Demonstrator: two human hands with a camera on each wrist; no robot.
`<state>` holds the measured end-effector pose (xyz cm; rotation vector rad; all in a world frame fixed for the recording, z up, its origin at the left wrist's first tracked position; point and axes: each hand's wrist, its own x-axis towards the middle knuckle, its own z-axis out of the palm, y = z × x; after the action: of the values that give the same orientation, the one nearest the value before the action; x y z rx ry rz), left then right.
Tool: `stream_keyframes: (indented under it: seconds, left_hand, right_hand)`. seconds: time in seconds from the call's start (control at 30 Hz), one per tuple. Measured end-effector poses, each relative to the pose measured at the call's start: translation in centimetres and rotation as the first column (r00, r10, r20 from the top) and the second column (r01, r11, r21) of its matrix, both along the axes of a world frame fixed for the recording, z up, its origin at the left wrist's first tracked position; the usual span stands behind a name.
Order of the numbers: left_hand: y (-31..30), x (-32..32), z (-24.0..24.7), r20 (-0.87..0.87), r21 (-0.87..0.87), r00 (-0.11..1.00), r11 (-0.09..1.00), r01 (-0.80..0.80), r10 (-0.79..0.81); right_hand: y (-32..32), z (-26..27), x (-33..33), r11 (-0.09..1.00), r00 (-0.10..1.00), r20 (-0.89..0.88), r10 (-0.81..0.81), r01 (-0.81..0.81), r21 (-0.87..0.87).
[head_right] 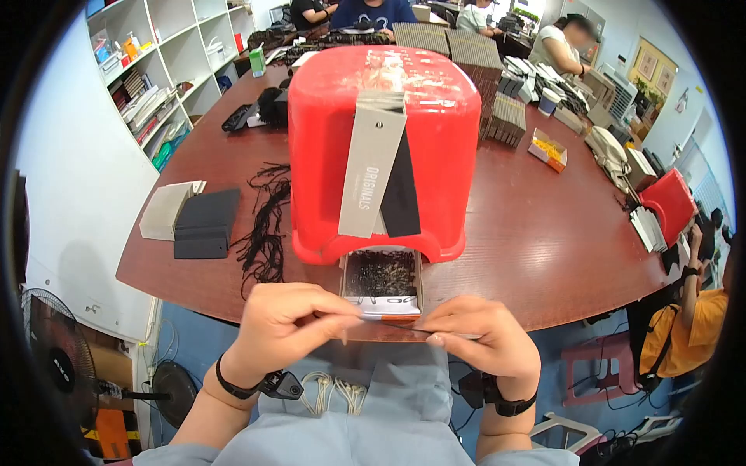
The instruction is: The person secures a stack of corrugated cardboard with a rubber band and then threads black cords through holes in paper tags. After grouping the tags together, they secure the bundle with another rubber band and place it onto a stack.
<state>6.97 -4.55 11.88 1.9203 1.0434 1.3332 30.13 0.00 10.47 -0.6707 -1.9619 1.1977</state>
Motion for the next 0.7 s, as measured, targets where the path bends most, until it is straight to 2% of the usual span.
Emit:
stream_keyframes:
  seconds: [0.1, 0.13, 0.17, 0.2, 0.23, 0.3, 0.37, 0.4, 0.5, 0.63, 0.7]
  left_hand:
    - [0.8, 0.9, 0.1, -0.194, 0.167, 0.977, 0.978, 0.124, -0.091]
    - [1.1, 1.3, 0.0, -0.193, 0.170, 0.977, 0.977, 0.126, -0.092]
    - [1.4, 1.7, -0.1, -0.226, 0.192, 0.972, 0.974, 0.117, -0.072]
    - [1.7, 2.1, -0.2, -0.258, 0.214, 0.965, 0.971, 0.110, -0.052]
    - [1.8, 2.4, -0.3, -0.202, 0.192, 0.978, 0.978, 0.086, -0.047]
    - [2.1, 2.6, -0.1, -0.203, 0.316, 0.978, 0.949, 0.013, 0.054]
    - [2.1, 2.8, 0.0, -0.191, 0.308, 0.975, 0.950, -0.051, 0.114]
    - [2.1, 2.8, 0.0, -0.180, 0.297, 0.968, 0.948, -0.115, 0.174]
    - [2.4, 2.5, -0.3, -0.088, 0.273, 0.983, 0.953, -0.133, 0.163]
    - [2.4, 1.6, 0.2, -0.055, 0.216, 0.987, 0.967, -0.136, 0.151]
    - [2.3, 1.4, 0.5, 0.059, 0.063, 0.994, 0.993, -0.099, 0.095]
  right_hand:
    - [0.3, 1.2, -1.3, 0.989, 0.983, 0.171, 0.068, -0.088, 0.115]
    - [0.1, 0.9, -1.8, 0.984, 0.983, 0.062, 0.171, -0.168, -0.057]
    - [-0.3, 0.9, -2.5, 0.985, 0.984, 0.062, 0.169, -0.165, -0.057]
    - [-0.7, 0.9, -3.3, 0.954, 0.975, -0.099, 0.198, -0.215, -0.210]
    - [-0.8, 0.9, -3.8, 0.895, 0.945, -0.260, 0.198, -0.283, -0.344]
    - [-0.5, 1.3, -4.0, 0.924, 0.967, -0.192, 0.167, -0.221, -0.312]
    - [-0.3, 1.9, -4.1, 0.916, 0.987, -0.076, 0.139, -0.158, -0.368]
    - [0.2, 0.9, -4.7, 0.988, 0.994, -0.101, 0.053, -0.067, -0.142]
    - [0.5, 1.2, -4.4, 0.976, 0.996, -0.082, -0.028, 0.009, -0.218]
    - [1.2, 1.4, -3.7, 0.993, 0.995, -0.045, -0.085, 0.081, -0.089]
    - [1.3, 2.1, -3.9, 0.992, 0.992, -0.055, -0.110, 0.105, -0.073]
